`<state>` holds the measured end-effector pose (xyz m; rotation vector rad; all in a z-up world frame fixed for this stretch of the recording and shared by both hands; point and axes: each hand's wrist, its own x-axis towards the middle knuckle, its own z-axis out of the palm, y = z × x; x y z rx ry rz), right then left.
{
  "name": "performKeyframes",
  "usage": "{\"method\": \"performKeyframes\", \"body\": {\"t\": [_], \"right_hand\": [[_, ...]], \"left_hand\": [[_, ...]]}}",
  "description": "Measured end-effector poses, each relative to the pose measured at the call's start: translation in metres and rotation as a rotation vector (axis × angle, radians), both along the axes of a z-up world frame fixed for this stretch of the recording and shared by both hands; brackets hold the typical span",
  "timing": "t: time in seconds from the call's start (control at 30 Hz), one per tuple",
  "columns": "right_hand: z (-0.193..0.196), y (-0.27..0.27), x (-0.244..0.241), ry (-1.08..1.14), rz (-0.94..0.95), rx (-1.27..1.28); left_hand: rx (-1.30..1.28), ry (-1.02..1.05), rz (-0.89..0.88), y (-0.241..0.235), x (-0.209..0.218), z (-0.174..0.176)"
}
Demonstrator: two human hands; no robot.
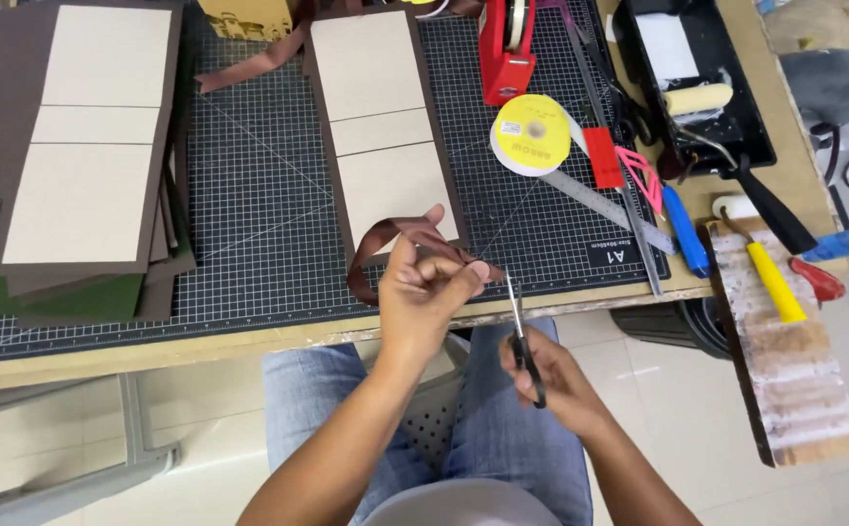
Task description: Measuring and cutting brown ribbons to specific lengths using a ruler and scissors on a craft table.
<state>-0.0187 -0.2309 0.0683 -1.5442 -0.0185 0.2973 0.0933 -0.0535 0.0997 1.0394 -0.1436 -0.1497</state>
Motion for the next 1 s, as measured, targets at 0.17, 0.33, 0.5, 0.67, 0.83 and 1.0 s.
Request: {"method": "performKeyframes", "body": {"t": [0.17,0.33,0.5,0.67,0.83,1.0], "right_hand": [[-0.025,0.009,0.006,-0.029,-0.032,0.028],[-0.044,0.008,0.005,-0.055,-0.113,0.04],[-0.04,0.008,0.011,-0.088,-0.108,0.036],[-0.039,0.008,0.007,-0.086,-0.115,0.041],[-0.038,0.008,0.004,-0.099,-0.112,0.05],[-0.042,0.003,-0.002,-0.107,-0.113,-0.02]], "left_hand": [[-0.004,0.013,0.069,-0.003,-0.008,-0.008],[-0.005,0.055,0.111,-0.004,-0.016,-0.001],[-0.012,0.061,0.122,-0.011,-0.015,-0.032],[0.005,0.071,0.127,-0.011,-0.023,-0.014],[0.002,0.094,0.123,-0.011,-0.025,-0.017],[0.01,0.104,0.122,-0.014,-0.032,-0.017]]}}
